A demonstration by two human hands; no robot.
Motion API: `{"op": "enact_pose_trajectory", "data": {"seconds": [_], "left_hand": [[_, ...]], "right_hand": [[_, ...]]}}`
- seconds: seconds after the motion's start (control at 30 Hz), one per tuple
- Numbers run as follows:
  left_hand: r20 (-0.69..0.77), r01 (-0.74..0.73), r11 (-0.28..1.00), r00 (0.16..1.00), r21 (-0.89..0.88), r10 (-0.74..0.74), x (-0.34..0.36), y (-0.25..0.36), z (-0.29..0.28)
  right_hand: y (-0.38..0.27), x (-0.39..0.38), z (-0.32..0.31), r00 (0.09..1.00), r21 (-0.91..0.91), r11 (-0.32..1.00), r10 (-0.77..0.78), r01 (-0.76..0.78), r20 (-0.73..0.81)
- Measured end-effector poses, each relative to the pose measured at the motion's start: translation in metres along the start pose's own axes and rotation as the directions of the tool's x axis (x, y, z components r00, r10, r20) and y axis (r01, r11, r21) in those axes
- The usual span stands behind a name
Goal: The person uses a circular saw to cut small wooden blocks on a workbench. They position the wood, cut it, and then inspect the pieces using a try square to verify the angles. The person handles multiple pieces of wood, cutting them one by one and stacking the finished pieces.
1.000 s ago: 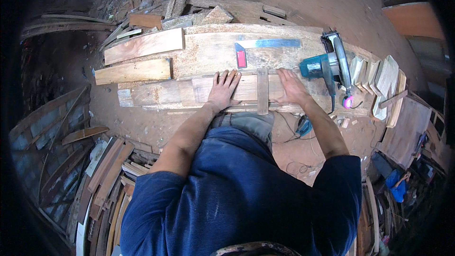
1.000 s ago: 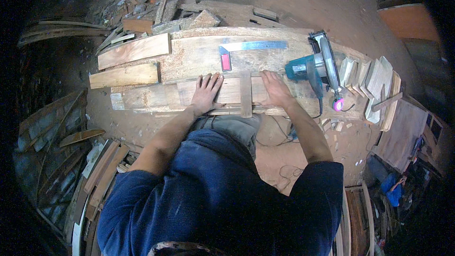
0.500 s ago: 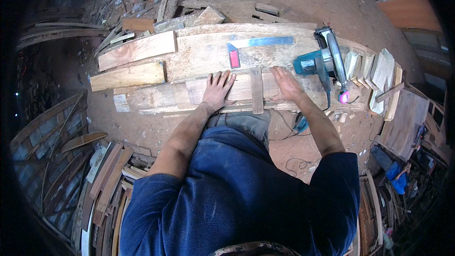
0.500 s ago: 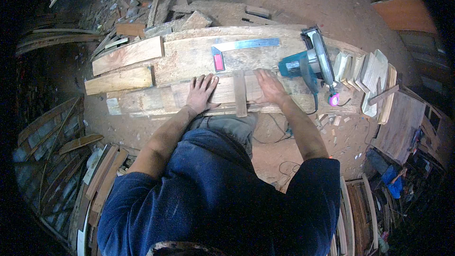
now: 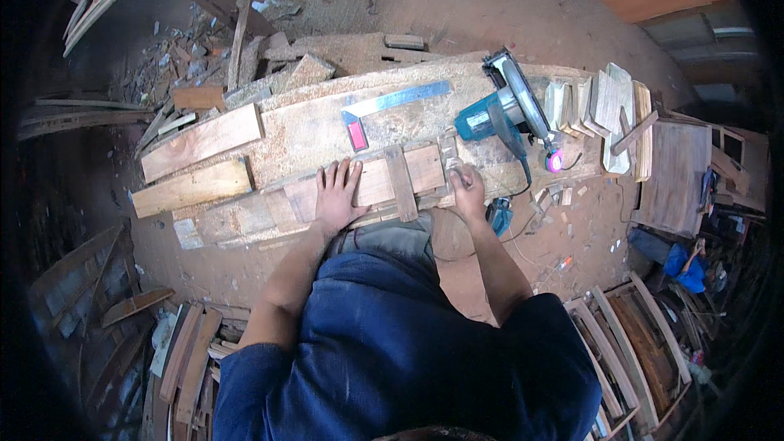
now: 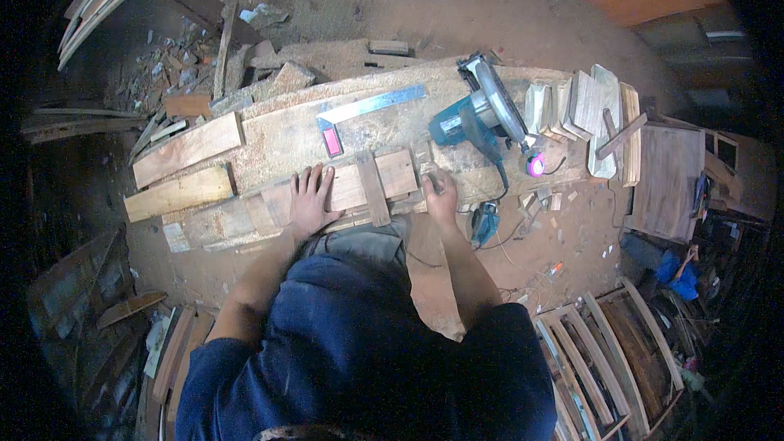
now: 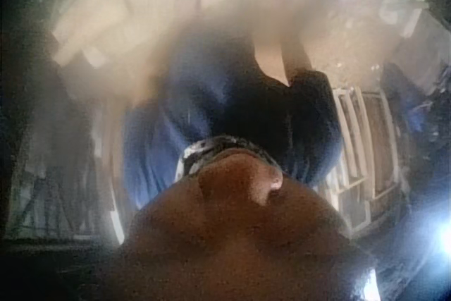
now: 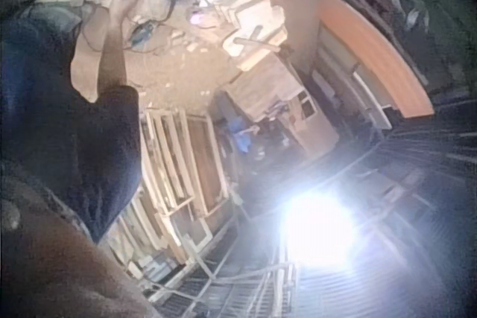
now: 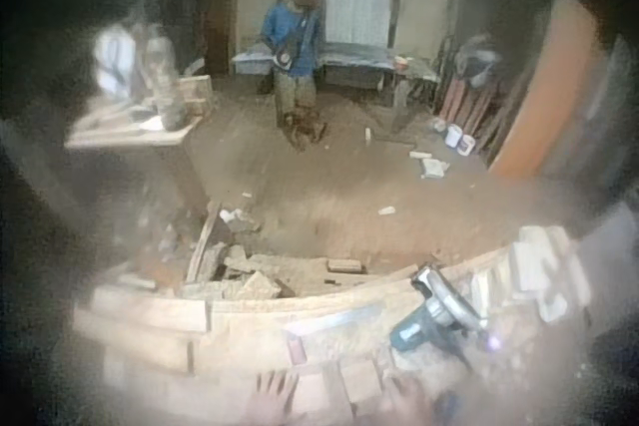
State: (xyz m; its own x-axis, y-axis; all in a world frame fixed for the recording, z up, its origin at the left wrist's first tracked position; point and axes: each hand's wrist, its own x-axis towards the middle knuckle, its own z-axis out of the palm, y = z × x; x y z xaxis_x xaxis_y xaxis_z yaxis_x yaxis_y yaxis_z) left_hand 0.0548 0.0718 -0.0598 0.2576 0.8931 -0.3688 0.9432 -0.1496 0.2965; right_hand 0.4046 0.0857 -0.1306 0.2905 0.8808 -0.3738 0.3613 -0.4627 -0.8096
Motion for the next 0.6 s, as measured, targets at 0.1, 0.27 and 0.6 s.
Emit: {"op": "enact_pose_trajectory", "data": {"seconds": [0.1,0.27,0.6], "left_hand": [[-0.021,-0.031,0.999,0.999,0.007,0.031,-0.003,-0.006,0.001],[-0.025,-0.072,0.997,0.997,0.02,0.072,-0.004,-0.013,-0.003],[-0.004,-0.133,0.987,0.991,-0.086,0.133,0.008,-0.013,0.007]], "right_hand": [[0.017,0.001,-0.009,0.996,0.125,0.99,0.072,-0.065,-0.047],[0.095,-0.015,-0.072,0.925,0.274,0.955,0.2,-0.11,-0.323],[0.153,-0.052,-0.465,0.209,-0.183,0.697,-0.049,-0.693,-0.977]]}}
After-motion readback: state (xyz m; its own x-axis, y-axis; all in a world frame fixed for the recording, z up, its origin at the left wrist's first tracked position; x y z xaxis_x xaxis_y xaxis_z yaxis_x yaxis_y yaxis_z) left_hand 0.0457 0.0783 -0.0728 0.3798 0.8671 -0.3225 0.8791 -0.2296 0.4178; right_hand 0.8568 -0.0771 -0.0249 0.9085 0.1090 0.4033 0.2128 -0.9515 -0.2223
